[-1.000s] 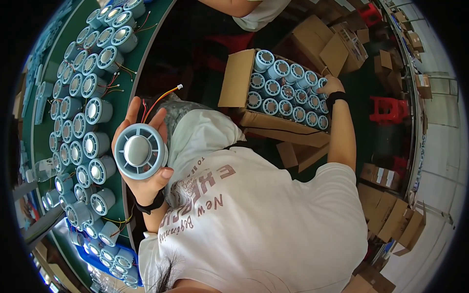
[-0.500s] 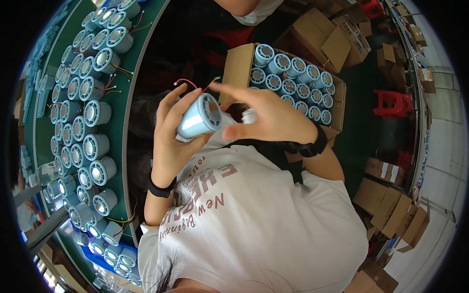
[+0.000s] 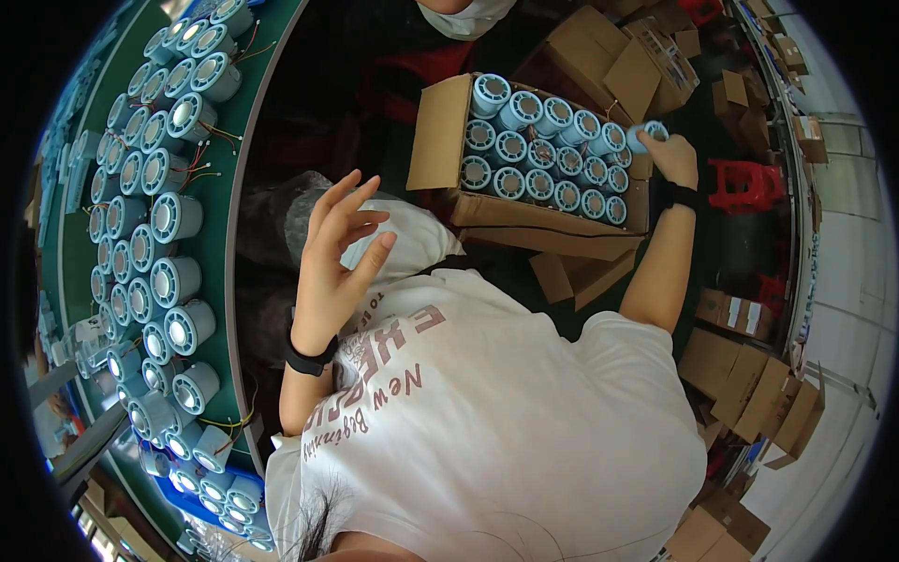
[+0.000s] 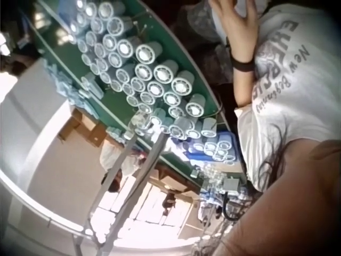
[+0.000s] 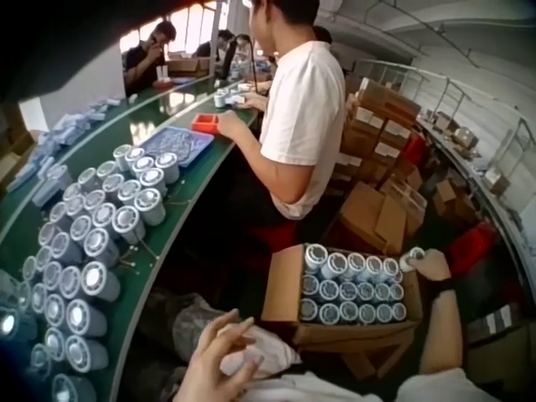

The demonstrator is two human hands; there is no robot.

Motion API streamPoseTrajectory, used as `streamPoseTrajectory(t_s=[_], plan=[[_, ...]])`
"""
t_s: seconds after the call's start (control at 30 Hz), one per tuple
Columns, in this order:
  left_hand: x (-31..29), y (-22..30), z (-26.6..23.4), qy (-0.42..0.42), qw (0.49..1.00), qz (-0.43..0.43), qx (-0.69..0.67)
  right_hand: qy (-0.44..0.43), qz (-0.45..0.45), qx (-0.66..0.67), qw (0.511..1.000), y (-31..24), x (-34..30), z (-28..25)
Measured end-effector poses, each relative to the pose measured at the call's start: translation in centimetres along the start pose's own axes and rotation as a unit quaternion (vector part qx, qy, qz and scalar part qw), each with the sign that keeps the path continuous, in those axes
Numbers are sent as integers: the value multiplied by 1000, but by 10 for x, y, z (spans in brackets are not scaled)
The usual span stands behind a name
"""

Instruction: The person wipes a blue cylindrical component with a cloth and places it into a cardboard box, then repeats the process with a blue fan assembly.

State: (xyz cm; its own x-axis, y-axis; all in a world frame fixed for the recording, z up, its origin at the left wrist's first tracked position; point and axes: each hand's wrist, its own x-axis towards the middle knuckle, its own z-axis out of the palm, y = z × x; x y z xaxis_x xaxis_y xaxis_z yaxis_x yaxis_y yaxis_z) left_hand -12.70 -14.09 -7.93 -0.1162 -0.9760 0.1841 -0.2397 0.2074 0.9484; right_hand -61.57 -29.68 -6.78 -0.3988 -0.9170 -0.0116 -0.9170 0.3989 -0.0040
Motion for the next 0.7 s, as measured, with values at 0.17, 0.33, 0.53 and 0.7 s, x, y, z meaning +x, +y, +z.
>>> streamPoseTrajectory(t_s=[0.17, 0.33, 0.53, 0.7], plan=[[-2, 2, -4, 25, 999, -17, -29, -135, 39, 10, 990, 34, 42, 49], [2, 0, -6, 24, 999, -29, -37, -197, 11, 103, 975, 51, 52, 82], [7, -5, -12, 36, 998, -23, -39, -148, -38, 81, 985, 55, 66, 86], [-2, 6, -28, 51, 996, -13, -77, 21, -272, 269, 924, -140, -47, -61]])
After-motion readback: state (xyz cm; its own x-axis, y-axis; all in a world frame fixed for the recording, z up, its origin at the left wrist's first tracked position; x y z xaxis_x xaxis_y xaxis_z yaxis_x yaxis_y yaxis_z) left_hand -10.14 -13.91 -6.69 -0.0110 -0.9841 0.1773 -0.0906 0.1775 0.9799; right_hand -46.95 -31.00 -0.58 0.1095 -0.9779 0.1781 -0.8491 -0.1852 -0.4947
